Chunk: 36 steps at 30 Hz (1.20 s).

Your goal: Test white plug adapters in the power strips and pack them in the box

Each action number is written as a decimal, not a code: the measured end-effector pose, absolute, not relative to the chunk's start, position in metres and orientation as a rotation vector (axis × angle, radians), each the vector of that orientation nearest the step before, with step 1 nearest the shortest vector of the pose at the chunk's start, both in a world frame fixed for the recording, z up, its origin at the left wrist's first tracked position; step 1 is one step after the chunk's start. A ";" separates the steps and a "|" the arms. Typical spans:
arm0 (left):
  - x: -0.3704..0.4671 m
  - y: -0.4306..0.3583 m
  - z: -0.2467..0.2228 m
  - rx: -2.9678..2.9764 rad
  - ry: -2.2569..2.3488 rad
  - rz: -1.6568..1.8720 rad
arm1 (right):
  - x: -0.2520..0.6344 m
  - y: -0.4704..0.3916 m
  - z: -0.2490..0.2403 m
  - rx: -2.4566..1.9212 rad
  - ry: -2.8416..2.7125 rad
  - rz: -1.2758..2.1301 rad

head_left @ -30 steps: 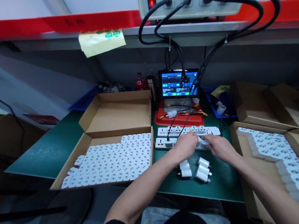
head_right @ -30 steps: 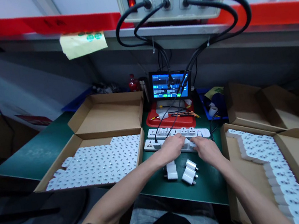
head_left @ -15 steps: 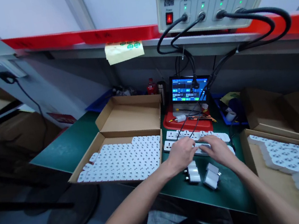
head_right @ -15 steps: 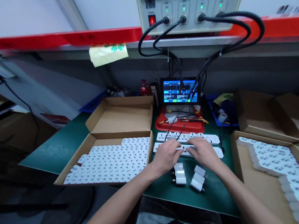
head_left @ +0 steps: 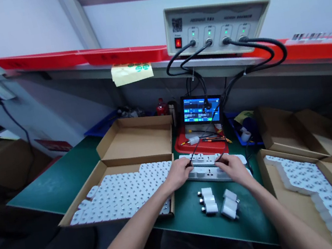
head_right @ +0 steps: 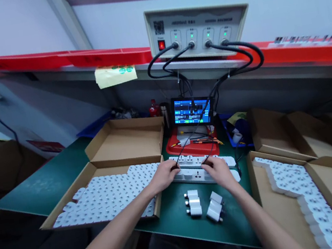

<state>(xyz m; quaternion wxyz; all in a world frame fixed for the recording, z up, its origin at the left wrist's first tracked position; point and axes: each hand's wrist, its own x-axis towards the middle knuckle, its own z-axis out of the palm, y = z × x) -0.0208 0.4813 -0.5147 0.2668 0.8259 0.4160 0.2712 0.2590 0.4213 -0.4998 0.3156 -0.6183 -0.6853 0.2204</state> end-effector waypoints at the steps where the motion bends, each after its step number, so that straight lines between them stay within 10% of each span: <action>1: -0.020 0.480 -0.512 2.216 1.107 0.786 | 0.275 0.416 -0.496 -1.670 -1.821 0.587; 36: 0.101 0.461 -0.504 2.598 0.965 0.319 | 0.318 0.371 -0.479 -1.915 -1.945 0.095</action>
